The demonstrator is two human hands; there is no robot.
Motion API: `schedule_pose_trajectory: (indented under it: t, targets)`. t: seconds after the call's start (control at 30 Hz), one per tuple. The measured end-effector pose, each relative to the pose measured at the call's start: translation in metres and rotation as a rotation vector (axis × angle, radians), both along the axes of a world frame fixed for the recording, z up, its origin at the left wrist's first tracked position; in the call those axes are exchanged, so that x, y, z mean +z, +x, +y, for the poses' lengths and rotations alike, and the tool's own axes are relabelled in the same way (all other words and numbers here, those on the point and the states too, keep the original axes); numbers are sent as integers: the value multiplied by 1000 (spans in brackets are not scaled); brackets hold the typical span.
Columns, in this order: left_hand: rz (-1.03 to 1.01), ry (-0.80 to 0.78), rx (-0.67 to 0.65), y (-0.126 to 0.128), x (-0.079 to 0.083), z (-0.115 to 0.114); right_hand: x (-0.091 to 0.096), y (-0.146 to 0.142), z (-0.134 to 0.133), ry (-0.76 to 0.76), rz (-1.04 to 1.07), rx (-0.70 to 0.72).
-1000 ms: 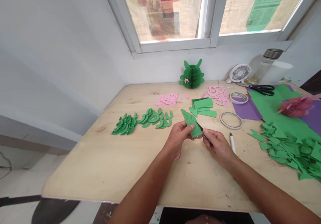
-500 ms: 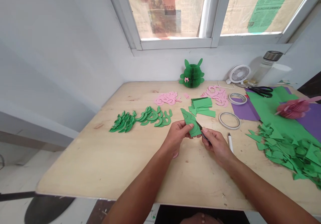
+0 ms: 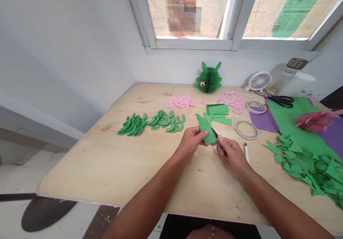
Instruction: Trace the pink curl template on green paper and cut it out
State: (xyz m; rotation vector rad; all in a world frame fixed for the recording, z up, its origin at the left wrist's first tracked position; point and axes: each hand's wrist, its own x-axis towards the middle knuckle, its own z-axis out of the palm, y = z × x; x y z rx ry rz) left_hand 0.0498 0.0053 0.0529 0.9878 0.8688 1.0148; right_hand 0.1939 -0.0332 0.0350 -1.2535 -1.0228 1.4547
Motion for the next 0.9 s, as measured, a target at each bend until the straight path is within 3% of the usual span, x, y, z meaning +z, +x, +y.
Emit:
schedule_pose_trajectory:
  t: [0.9]
  targets:
    - [-23,-19,27,3,-6,1,-2,-3,0,-21,50,-59]
